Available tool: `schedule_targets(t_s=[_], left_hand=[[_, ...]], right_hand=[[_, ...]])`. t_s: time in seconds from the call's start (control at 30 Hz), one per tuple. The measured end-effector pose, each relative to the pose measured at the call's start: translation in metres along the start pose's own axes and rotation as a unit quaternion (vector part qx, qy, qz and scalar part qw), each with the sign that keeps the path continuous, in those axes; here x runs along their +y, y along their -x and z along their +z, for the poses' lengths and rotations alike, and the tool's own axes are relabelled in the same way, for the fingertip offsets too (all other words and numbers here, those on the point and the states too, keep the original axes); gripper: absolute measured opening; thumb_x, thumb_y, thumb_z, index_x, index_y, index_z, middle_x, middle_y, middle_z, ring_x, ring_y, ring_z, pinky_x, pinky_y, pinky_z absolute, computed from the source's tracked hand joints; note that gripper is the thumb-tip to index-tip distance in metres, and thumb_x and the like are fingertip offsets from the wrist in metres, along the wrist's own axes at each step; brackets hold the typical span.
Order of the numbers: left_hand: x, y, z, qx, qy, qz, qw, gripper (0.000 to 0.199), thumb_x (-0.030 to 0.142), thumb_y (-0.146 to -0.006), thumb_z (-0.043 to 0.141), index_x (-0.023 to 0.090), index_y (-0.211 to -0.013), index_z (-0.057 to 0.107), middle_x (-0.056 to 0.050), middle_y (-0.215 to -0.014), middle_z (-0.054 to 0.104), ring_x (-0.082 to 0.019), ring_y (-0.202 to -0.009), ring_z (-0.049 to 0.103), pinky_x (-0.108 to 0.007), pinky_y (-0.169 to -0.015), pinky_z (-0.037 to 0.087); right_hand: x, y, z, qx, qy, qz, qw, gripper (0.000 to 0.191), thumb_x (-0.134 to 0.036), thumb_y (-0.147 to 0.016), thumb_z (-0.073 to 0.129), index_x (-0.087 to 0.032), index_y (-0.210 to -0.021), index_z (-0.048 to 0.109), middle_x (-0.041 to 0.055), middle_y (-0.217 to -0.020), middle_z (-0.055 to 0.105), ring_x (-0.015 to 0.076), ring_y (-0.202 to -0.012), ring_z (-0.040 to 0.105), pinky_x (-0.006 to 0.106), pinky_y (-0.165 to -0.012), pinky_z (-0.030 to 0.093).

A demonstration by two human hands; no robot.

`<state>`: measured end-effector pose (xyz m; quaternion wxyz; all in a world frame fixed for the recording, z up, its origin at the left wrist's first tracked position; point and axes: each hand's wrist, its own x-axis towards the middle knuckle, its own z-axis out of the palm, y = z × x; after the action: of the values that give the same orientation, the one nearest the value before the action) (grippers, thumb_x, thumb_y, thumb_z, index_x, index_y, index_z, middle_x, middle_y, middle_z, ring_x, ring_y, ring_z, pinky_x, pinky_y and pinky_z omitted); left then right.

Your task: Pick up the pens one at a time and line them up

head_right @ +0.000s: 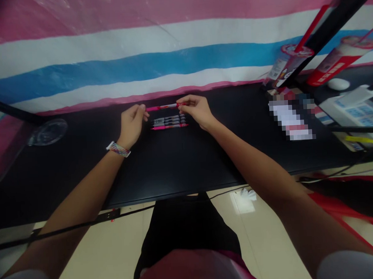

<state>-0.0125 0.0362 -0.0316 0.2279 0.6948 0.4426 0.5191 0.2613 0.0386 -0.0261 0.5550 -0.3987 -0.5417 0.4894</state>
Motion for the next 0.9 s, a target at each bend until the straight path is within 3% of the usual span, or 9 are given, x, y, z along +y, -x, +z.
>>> schedule_targets(t_s=[0.1, 0.17, 0.23, 0.37, 0.53, 0.7, 0.83, 0.9], left_hand=[[0.0004, 0.0002, 0.0009, 0.002, -0.010, 0.009, 1.000, 0.051, 0.064, -0.110, 0.064, 0.024, -0.079, 0.067, -0.002, -0.072, 0.068, -0.018, -0.071, 0.067, -0.035, -0.077, 0.058], [-0.0004, 0.0003, 0.0028, -0.007, 0.018, 0.020, 1.000, 0.040, 0.063, -0.100, 0.079, 0.024, -0.095, 0.071, -0.005, -0.094, 0.077, -0.020, -0.090, 0.075, -0.036, -0.085, 0.061], [-0.0012, 0.0006, 0.0048, -0.021, 0.052, 0.021, 0.998, 0.042, 0.060, -0.094, 0.086, 0.026, -0.113, 0.071, -0.007, -0.109, 0.079, -0.022, -0.101, 0.078, -0.036, -0.089, 0.061], [-0.0002, 0.0011, 0.0056, -0.027, 0.064, -0.005, 0.998, 0.030, 0.053, -0.110, 0.066, 0.027, -0.124, 0.070, -0.002, -0.090, 0.075, -0.018, -0.081, 0.077, -0.036, -0.086, 0.061], [0.0036, 0.0015, 0.0038, -0.031, 0.033, 0.024, 0.999, 0.044, 0.043, -0.096, 0.085, 0.028, -0.134, 0.068, -0.008, -0.116, 0.081, -0.024, -0.113, 0.079, -0.037, -0.098, 0.060], [0.0048, 0.0018, 0.0033, -0.015, 0.043, -0.005, 0.999, 0.033, 0.052, -0.107, 0.072, 0.027, -0.129, 0.073, -0.004, -0.095, 0.081, -0.021, -0.091, 0.080, -0.037, -0.091, 0.061], [0.0048, 0.0013, 0.0029, -0.018, 0.022, 0.022, 0.999, 0.054, 0.046, -0.093, 0.091, 0.029, -0.140, 0.070, -0.008, -0.121, 0.084, -0.025, -0.117, 0.079, -0.038, -0.100, 0.060], [0.0048, 0.0011, 0.0028, -0.018, 0.016, 0.013, 1.000, 0.041, 0.049, -0.098, 0.085, 0.029, -0.133, 0.075, -0.007, -0.118, 0.085, -0.024, -0.113, 0.080, -0.037, -0.099, 0.060]], right_hand=[[-0.0005, 0.0007, 0.0004, 0.004, -0.017, 0.006, 1.000, 0.021, -0.029, -0.073, 0.093, -0.025, -0.090, 0.082, 0.0028, -0.085, 0.076, 0.0208, -0.078, 0.072, 0.045, -0.090, 0.068], [-0.0001, -0.0001, -0.0007, 0.011, -0.034, 0.017, 0.999, 0.022, -0.029, -0.073, 0.094, -0.024, -0.090, 0.083, 0.0024, -0.085, 0.077, 0.0198, -0.077, 0.072, 0.044, -0.089, 0.069], [-0.0001, -0.0007, -0.0013, 0.012, -0.046, 0.024, 0.999, 0.023, -0.030, -0.072, 0.095, -0.024, -0.090, 0.083, 0.0022, -0.085, 0.077, 0.0192, -0.076, 0.072, 0.043, -0.088, 0.069], [-0.0024, 0.0004, 0.0003, 0.000, -0.043, 0.032, 0.999, 0.024, -0.031, -0.071, 0.096, -0.025, -0.091, 0.083, 0.0022, -0.084, 0.077, 0.0204, -0.077, 0.072, 0.044, -0.090, 0.069], [-0.0017, 0.0004, 0.0018, 0.006, -0.032, 0.038, 0.999, 0.026, -0.034, -0.072, 0.096, -0.026, -0.093, 0.082, 0.0015, -0.085, 0.077, 0.0207, -0.079, 0.073, 0.045, -0.091, 0.069], [0.0038, -0.0020, 0.0006, -0.006, -0.038, 0.035, 0.999, 0.032, -0.039, -0.070, 0.096, -0.026, -0.095, 0.082, 0.0018, -0.086, 0.076, 0.0210, -0.080, 0.074, 0.045, -0.091, 0.067], [0.0049, -0.0025, 0.0001, -0.005, -0.044, 0.032, 0.998, 0.030, -0.038, -0.070, 0.096, -0.026, -0.094, 0.082, 0.0019, -0.086, 0.076, 0.0204, -0.079, 0.073, 0.045, -0.092, 0.067], [0.0044, -0.0022, 0.0002, -0.009, -0.051, 0.030, 0.998, 0.029, -0.038, -0.070, 0.096, -0.026, -0.094, 0.083, 0.0014, -0.085, 0.076, 0.0202, -0.079, 0.073, 0.044, -0.093, 0.066]])
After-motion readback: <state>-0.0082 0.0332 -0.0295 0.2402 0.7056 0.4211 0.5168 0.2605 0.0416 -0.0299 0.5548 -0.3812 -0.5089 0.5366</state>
